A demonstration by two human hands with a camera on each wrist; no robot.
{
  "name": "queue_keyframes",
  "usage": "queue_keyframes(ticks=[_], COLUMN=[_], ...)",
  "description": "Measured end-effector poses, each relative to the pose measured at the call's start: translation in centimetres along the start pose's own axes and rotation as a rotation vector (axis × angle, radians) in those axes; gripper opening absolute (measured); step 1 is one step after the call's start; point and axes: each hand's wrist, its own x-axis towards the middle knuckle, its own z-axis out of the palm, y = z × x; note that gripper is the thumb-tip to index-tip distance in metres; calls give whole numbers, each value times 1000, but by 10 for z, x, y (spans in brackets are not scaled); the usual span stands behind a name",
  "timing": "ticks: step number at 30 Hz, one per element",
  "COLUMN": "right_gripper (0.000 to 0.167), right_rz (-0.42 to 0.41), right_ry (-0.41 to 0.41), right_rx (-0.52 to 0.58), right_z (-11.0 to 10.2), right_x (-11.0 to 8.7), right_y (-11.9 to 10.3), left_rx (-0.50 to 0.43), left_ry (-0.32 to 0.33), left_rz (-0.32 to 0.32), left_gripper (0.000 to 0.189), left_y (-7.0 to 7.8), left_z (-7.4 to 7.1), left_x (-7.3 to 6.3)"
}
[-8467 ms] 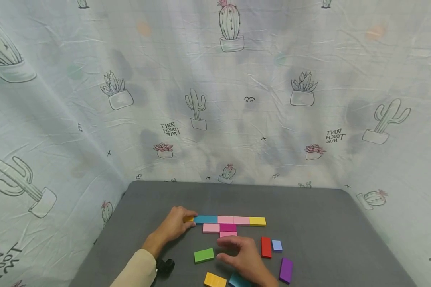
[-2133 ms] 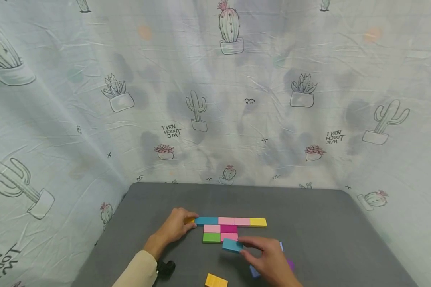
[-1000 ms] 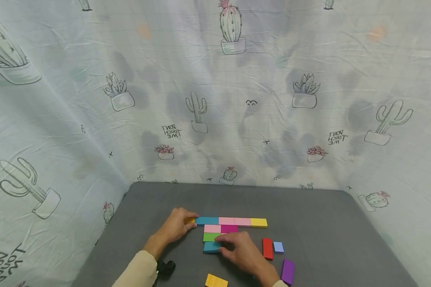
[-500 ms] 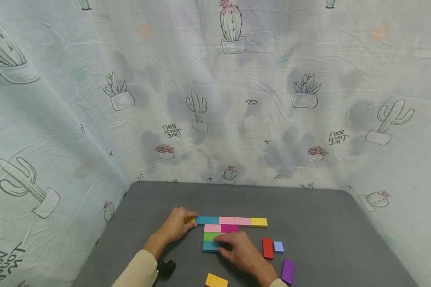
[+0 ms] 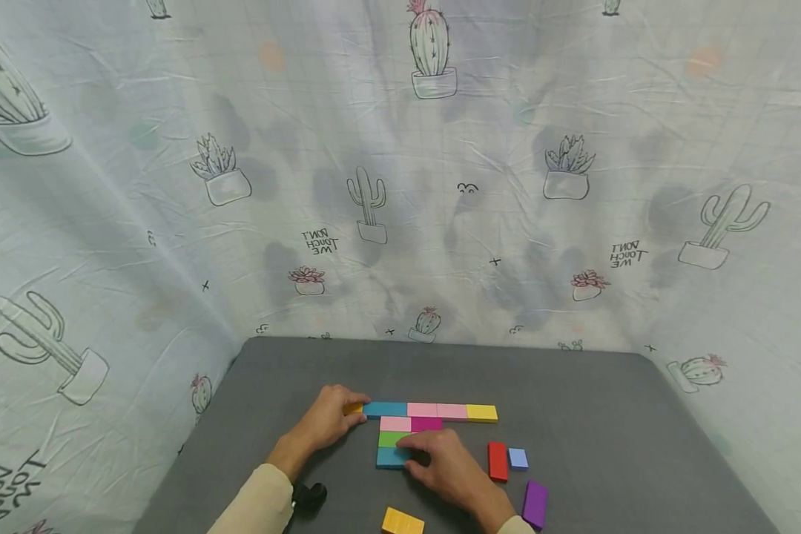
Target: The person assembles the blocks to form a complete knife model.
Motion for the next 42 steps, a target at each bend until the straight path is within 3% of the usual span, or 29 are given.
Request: queue_keyframes(ticks=[32, 38, 42], right_gripper=[36, 35, 34], right_rz=[10, 7, 44], right_ry=[28, 104, 175], right_rx=[34, 132, 192], right_z=[1, -4, -12], right_x=[-1, -10, -23], right_y=[5, 5, 4], left_rx=[40, 43, 62], left_ry=[-32, -58, -21], left_rz=[4, 25, 58], left_gripper=[28, 29, 36], left_y=[8, 7, 7], left_z=[-1, -3, -2], left_x=[3, 5, 0])
